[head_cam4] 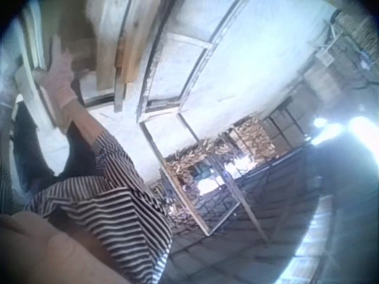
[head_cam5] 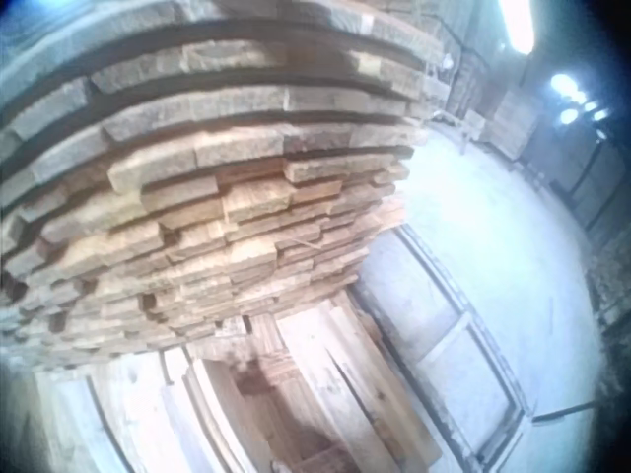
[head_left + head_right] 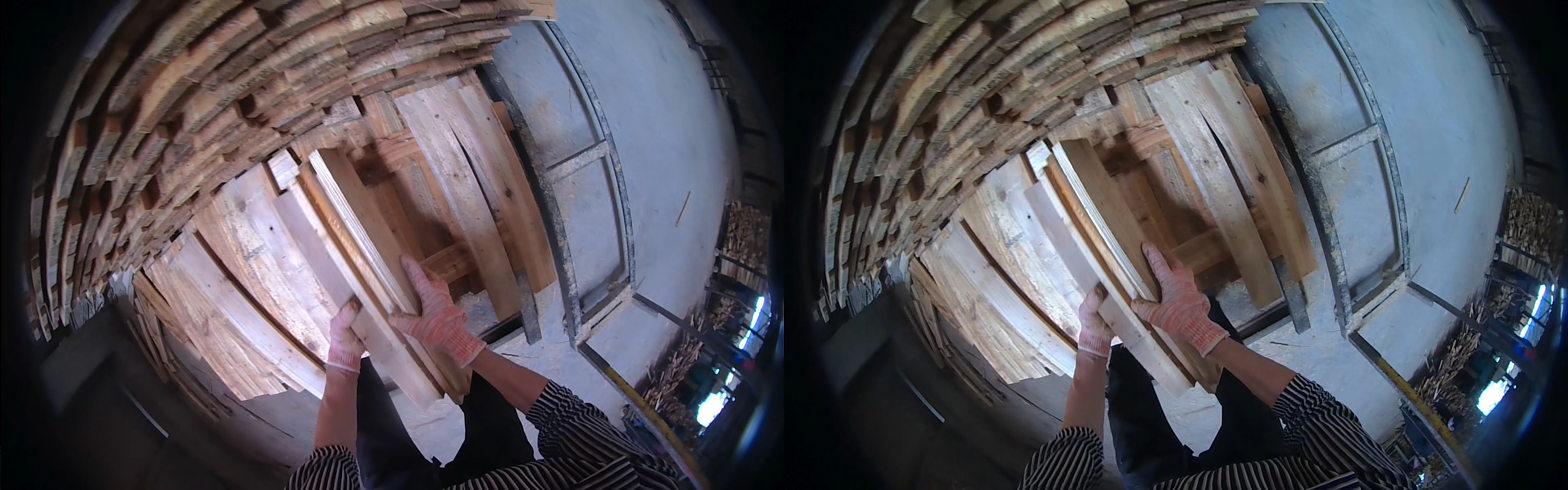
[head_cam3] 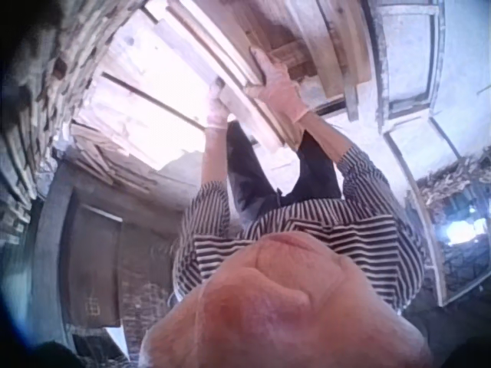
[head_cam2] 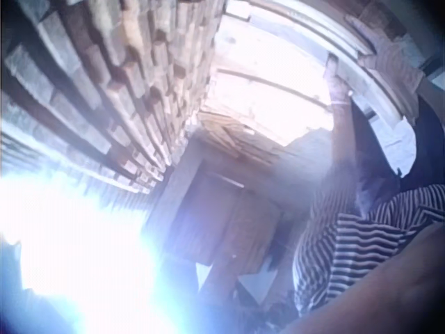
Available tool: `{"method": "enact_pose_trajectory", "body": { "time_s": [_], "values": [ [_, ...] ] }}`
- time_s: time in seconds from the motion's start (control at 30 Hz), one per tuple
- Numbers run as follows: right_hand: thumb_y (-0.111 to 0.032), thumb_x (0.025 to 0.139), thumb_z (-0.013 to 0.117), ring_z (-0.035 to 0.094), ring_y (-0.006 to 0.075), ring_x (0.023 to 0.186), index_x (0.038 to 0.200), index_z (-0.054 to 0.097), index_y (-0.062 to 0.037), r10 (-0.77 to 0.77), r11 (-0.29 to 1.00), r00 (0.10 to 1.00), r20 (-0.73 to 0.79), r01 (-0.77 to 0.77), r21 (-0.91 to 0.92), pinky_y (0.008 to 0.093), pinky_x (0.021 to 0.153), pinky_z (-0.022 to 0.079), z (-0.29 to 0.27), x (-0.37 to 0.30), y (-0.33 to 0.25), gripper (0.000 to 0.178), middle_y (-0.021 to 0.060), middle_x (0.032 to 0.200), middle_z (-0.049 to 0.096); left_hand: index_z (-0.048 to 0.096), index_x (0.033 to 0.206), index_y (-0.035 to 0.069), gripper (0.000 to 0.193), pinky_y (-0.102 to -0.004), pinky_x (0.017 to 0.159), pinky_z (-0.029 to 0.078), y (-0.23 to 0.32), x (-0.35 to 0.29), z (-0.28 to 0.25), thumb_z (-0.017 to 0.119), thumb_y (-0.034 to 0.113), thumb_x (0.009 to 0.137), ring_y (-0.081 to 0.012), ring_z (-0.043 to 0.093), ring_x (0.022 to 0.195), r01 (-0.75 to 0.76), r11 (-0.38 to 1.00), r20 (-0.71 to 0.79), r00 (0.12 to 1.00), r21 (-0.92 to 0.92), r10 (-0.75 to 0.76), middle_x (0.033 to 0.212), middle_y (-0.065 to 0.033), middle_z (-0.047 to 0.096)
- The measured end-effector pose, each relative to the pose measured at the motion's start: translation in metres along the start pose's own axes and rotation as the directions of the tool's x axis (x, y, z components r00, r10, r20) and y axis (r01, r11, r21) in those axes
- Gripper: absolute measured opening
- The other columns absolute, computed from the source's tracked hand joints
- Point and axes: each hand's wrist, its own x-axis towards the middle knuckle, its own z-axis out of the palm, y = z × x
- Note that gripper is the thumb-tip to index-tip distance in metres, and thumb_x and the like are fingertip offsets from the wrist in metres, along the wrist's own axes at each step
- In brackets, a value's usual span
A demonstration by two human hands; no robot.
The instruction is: The person repeatedly picks up small wooden planks from a pile and stacks them neatly on a metal rack. They handle the planks one at a time or in small groups, aligning them carefully to build a stable stack.
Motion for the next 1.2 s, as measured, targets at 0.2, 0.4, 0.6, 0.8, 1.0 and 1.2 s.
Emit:
{"method": "enact_pose_trajectory", "body": {
  "time_s": [0.2,0.4,0.6,0.8,1.0,1.2],
  "values": [
    [-0.032,0.073,0.085,0.041,0.0385,0.140,0.161,0.028,-0.0163,-0.084,0.968,0.983,0.166,0.041,0.248,0.0424,0.116,0.036,0.043,-0.032,-0.067,0.106,0.0266,0.148,0.041,0.046,0.144,0.002,0.097,-0.0495,0.103,0.054,0.024,-0.072,-0.112,0.087,0.053,0.073,-0.0375,0.063,0.118,-0.170,0.974,-0.214,0.956,0.149,0.200,0.133,-0.0180,0.060],
    [-0.040,0.075,0.085,0.042,0.0464,0.137,0.160,0.029,-0.0172,-0.203,0.979,0.974,0.096,0.200,0.042,0.0451,0.116,0.036,0.122,-0.060,-0.122,0.105,0.0296,0.148,0.039,0.036,0.155,0.008,0.078,-0.0497,0.110,0.048,0.080,-0.073,-0.085,0.061,0.053,0.097,-0.0333,0.053,0.132,-0.031,0.991,-0.077,0.997,-0.132,0.021,0.146,-0.0142,0.052],
    [-0.042,0.070,0.086,0.045,0.0410,0.136,0.156,0.040,-0.0260,-0.106,0.994,0.994,-0.008,0.106,0.029,0.0436,0.117,0.037,0.098,-0.013,-0.086,0.099,0.0276,0.145,0.047,0.046,0.148,0.013,0.057,-0.0492,0.098,0.054,0.126,-0.084,-0.095,0.050,0.048,0.103,-0.0342,0.065,0.113,-0.040,0.998,0.144,0.988,-0.054,0.048,0.130,-0.0135,0.065],
    [-0.059,0.086,0.068,0.045,0.0405,0.129,0.157,0.035,-0.0287,-0.158,0.809,0.935,-0.317,-0.062,-0.585,0.0501,0.105,0.039,0.136,0.090,-0.042,0.084,0.0254,0.147,0.044,0.050,0.144,0.011,0.064,-0.0515,0.104,0.049,0.143,-0.069,-0.243,0.047,0.056,0.100,-0.0342,0.060,0.121,-0.045,0.986,-0.206,0.978,-0.157,0.012,0.135,-0.0132,0.061],
    [-0.061,0.087,0.064,0.039,0.0479,0.137,0.156,0.034,-0.0151,-0.276,0.841,0.947,-0.164,0.155,-0.518,0.0498,0.114,0.035,0.169,0.036,-0.062,0.088,0.0298,0.150,0.038,0.053,0.140,0.006,0.064,-0.0466,0.105,0.051,0.148,-0.034,-0.188,0.062,0.051,0.096,-0.0289,0.061,0.120,0.015,0.991,-0.078,0.997,-0.136,-0.026,0.133,-0.0108,0.062],
    [-0.063,0.075,0.075,0.047,0.0480,0.129,0.154,0.038,-0.0138,-0.184,0.937,0.971,-0.154,0.126,-0.325,0.0497,0.110,0.042,0.172,-0.018,-0.110,0.100,0.0323,0.143,0.043,0.048,0.147,0.008,0.078,-0.0485,0.107,0.049,0.120,-0.009,-0.119,0.068,0.056,0.089,-0.0315,0.058,0.126,0.062,0.998,0.131,0.990,-0.020,-0.058,0.139,-0.0134,0.059]
  ]
}}
